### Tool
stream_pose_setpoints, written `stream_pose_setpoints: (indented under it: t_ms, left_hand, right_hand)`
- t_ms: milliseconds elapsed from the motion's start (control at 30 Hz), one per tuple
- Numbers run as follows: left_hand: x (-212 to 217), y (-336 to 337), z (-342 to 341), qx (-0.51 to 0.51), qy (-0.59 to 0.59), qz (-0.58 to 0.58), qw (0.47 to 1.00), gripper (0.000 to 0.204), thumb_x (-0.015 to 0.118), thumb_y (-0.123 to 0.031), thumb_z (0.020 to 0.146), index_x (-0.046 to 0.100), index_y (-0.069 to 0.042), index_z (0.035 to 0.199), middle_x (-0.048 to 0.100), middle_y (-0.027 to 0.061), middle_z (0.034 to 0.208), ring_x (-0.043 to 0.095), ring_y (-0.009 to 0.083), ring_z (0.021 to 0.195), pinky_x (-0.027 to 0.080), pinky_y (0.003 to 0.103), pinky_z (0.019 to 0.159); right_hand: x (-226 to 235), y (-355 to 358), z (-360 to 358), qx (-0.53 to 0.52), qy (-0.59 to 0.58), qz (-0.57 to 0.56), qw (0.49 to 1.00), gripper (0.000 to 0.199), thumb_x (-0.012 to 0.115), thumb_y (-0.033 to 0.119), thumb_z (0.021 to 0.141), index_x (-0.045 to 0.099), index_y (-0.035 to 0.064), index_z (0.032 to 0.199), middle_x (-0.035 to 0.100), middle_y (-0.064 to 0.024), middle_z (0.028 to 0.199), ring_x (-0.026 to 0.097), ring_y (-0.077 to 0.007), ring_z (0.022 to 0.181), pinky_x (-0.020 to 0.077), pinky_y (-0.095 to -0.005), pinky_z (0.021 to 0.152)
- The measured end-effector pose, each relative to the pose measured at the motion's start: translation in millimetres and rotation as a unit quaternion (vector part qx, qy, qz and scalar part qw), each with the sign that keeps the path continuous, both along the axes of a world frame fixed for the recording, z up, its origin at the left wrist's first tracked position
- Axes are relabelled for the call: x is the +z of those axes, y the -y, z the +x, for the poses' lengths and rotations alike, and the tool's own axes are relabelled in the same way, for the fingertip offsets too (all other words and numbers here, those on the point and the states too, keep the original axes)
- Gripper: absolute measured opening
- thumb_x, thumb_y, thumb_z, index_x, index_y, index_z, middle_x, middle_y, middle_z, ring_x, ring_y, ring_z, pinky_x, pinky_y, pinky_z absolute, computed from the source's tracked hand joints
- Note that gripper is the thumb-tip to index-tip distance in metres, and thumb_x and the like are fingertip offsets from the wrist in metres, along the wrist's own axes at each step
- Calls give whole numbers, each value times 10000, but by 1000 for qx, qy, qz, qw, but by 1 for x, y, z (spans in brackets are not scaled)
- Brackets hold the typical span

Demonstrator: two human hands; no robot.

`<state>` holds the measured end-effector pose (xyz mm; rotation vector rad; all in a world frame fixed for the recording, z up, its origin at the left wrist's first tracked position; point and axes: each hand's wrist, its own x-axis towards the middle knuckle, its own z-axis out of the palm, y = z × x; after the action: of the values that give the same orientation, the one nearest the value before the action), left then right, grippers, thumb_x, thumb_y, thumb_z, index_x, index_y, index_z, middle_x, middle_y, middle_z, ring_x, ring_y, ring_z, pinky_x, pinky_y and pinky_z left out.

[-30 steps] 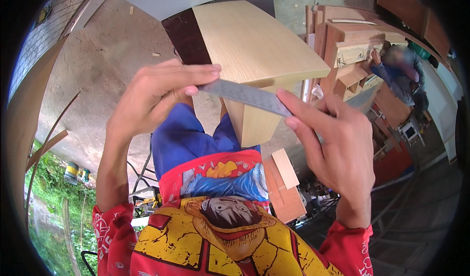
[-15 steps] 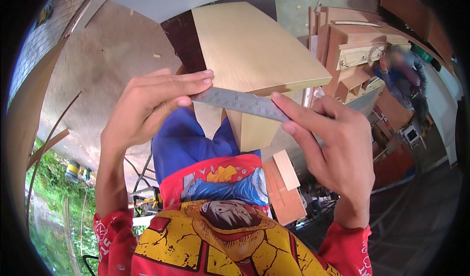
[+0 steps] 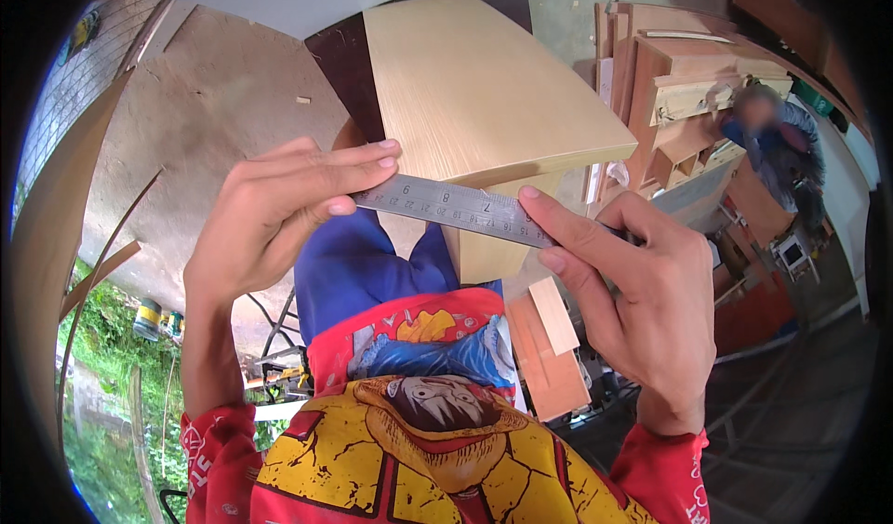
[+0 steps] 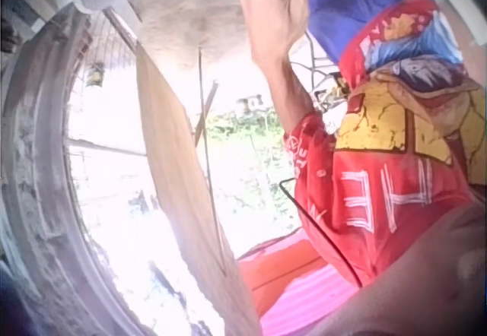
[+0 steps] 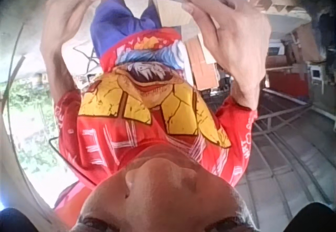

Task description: The person measures and marks a wooden piece using a ruler and pencil, then hammers a small wooden dowel into a pre-drilled hole. The person continues to measure and mark the wooden piece.

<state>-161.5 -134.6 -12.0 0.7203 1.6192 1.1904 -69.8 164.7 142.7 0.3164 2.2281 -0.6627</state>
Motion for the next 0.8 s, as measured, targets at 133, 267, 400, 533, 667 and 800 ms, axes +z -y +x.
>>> stream_pose_setpoints:
  t_ms: [133, 267, 400, 533, 667, 800]
  left_hand:
    - [-8, -4, 2, 10, 5, -17, 1000, 382, 719, -110, 1048, 797, -68, 1419, 765, 138, 1489, 753, 349, 1151, 572, 440, 1062]
    - [-1, -17, -4, -46, -125, -35, 991, 387, 731, -141, 1043, 796, -73, 1418, 686, 158, 1596, 672, 401, 1360, 486, 516, 1224]
    - [23, -31, -2, -38, -258, -82, 962, 379, 730, -183, 1049, 805, -69, 1402, 679, 176, 1596, 608, 426, 1458, 480, 531, 1217]
    - [52, -46, 24, 88, -283, -104, 949, 388, 777, -155, 1011, 802, -49, 1384, 738, 183, 1460, 659, 416, 1381, 532, 516, 1142]
    - [37, -67, 59, 75, -259, -59, 961, 466, 886, -106, 885, 791, -24, 1334, 785, 154, 1293, 728, 377, 1258, 601, 489, 1029]
    - [48, -75, 78, 17, -355, -115, 927, 587, 880, -145, 901, 697, 37, 1428, 728, 205, 1404, 681, 400, 1354, 560, 511, 1132]
  right_hand:
    - [-15, -3, 3, 25, -24, 13, 999, 438, 850, 130, 956, 848, 209, 1387, 556, -97, 754, 539, -289, 602, 428, -412, 579]
    - [-16, -10, 2, 32, -22, 16, 999, 426, 848, 140, 960, 851, 206, 1380, 565, -99, 760, 550, -283, 607, 443, -415, 579]
    - [-7, -14, 5, 29, -21, 56, 998, 413, 830, 139, 977, 846, 203, 1385, 596, -110, 778, 571, -295, 625, 468, -422, 601]
    - [-5, -47, 15, 16, -20, 140, 990, 397, 809, 156, 1016, 827, 160, 1412, 716, -136, 886, 669, -292, 738, 535, -404, 716]
    - [0, -81, 56, -113, -107, 173, 973, 360, 752, 215, 1094, 801, 110, 1435, 765, -152, 950, 656, -218, 784, 527, -369, 747]
    - [-6, -99, 121, -238, -156, 241, 928, 362, 674, 261, 1171, 765, 104, 1485, 819, -152, 1066, 658, -140, 871, 548, -318, 801]
